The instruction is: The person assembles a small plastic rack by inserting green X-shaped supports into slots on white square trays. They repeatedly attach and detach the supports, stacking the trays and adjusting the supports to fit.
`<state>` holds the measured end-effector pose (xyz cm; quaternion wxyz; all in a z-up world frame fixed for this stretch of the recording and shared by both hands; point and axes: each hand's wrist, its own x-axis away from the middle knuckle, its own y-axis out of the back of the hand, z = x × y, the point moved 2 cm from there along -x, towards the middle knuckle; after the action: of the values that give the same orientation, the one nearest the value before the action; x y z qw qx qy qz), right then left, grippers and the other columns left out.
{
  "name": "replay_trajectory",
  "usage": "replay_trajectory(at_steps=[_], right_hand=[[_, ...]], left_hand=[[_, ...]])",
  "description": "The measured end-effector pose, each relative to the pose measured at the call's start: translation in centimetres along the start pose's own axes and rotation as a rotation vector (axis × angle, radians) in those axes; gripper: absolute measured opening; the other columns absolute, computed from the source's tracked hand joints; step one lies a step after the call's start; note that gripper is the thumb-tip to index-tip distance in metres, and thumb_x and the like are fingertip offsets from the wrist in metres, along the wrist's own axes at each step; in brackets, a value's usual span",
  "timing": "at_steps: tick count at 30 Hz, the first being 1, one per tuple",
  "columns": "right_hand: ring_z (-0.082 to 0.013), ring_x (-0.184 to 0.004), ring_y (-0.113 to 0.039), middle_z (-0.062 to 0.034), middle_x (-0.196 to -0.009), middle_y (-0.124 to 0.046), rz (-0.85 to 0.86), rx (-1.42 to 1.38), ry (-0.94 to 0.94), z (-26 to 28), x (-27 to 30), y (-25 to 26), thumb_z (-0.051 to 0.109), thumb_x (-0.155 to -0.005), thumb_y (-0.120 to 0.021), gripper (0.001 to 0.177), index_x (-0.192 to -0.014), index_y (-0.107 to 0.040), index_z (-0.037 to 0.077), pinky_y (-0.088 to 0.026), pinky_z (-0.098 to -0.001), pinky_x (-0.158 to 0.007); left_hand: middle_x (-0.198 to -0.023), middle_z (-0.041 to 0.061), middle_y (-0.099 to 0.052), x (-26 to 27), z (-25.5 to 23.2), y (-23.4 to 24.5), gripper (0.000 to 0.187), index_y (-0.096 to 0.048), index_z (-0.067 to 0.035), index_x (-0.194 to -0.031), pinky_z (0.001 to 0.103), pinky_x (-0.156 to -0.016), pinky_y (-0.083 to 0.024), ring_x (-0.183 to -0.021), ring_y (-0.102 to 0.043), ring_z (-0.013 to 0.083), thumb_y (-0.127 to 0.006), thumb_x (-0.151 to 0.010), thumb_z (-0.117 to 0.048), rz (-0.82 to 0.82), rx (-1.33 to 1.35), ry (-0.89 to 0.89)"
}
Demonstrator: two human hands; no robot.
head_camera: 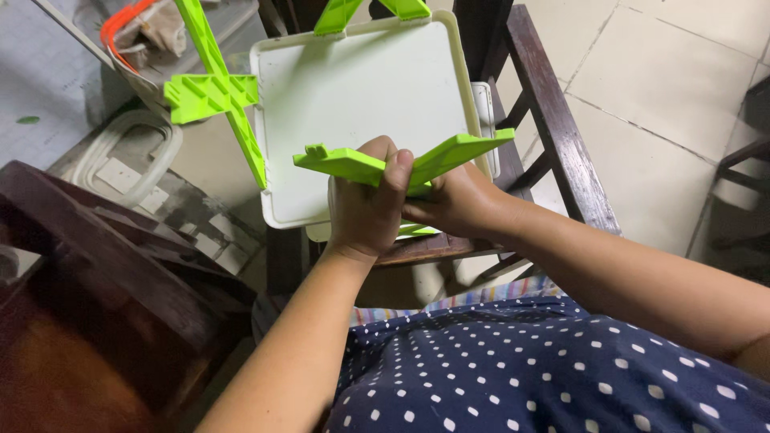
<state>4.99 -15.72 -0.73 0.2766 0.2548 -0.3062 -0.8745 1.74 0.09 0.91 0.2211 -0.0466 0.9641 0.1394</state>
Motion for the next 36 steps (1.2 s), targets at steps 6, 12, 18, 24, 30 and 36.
replay_trajectory(at_steps=[6, 12, 18, 24, 30, 36], right_hand=[[-0.0230, -0.083, -0.072, -0.0133, -0.094, -0.073, 0.004, -0.041, -0.008, 1.4, 0.5, 1.7, 0.022, -0.084, -0.080, 0.034, -0.108, -0.067, 0.001, -0.056, -0.0348, -0.071], [-0.0302, -0.091, -0.067, -0.0178, -0.101, -0.065, -0.055, 0.141, 0.091, 2.7, 1.8, 5.2, 0.030, -0.078, -0.089, 0.040, -0.102, -0.070, 0.003, -0.056, -0.0394, -0.078], [-0.0312, -0.083, -0.066, -0.0101, -0.086, -0.067, -0.032, 0.206, 0.080, 3.2, 3.6, 3.2, 0.023, -0.075, -0.085, 0.031, -0.094, -0.069, 0.006, -0.053, -0.0423, -0.072], [-0.0297, -0.063, -0.066, -0.0106, -0.075, -0.066, 0.015, 0.261, -0.026, 2.5, 5.2, 1.2, 0.025, -0.077, -0.086, 0.022, -0.083, -0.074, 0.008, -0.053, -0.0415, -0.056], [-0.0321, -0.074, -0.067, -0.0088, -0.084, -0.068, -0.080, 0.331, 0.189, 3.1, 5.2, 0.9, 0.024, -0.078, -0.084, 0.022, -0.092, -0.075, 0.011, -0.054, -0.0437, -0.065], [-0.0326, -0.071, -0.066, -0.0082, -0.084, -0.068, -0.065, 0.322, 0.159, 2.8, 4.8, 0.8, 0.023, -0.077, -0.084, 0.026, -0.099, -0.076, 0.011, -0.053, -0.0442, -0.062]], left_hand=[[-0.064, 0.007, -0.040, -0.2, -0.4, 0.4, 0.052, -0.046, -0.005, -0.073, 0.038, -0.060, -0.039, -0.061, -0.043, 0.0198, -0.053, -0.101, -0.048, 0.075, 0.064, -0.029], [-0.071, 0.006, -0.033, -1.0, -0.4, 2.4, 0.054, -0.044, -0.004, -0.078, 0.036, -0.062, -0.034, -0.068, -0.035, 0.0171, -0.048, -0.105, -0.051, 0.116, 0.099, -0.013], [-0.068, 0.004, -0.031, -0.3, -1.3, 2.5, 0.057, -0.040, -0.005, -0.075, 0.036, -0.060, -0.031, -0.066, -0.033, 0.0164, -0.044, -0.104, -0.054, 0.085, 0.034, 0.069], [-0.066, 0.002, -0.033, 2.0, -2.0, 2.1, 0.052, -0.042, -0.005, -0.073, 0.035, -0.060, -0.033, -0.066, -0.036, 0.0146, -0.052, -0.100, -0.049, 0.111, 0.112, 0.087], [-0.064, 0.001, -0.038, 2.2, -1.8, 1.8, 0.039, -0.047, -0.004, -0.074, 0.033, -0.059, -0.035, -0.065, -0.039, 0.0118, -0.054, -0.096, -0.037, 0.099, 0.134, 0.106], [-0.062, 0.000, -0.038, 2.1, -1.5, 1.8, 0.036, -0.049, -0.005, -0.076, 0.032, -0.058, -0.034, -0.062, -0.039, 0.0107, -0.054, -0.095, -0.036, 0.083, 0.095, 0.056]])
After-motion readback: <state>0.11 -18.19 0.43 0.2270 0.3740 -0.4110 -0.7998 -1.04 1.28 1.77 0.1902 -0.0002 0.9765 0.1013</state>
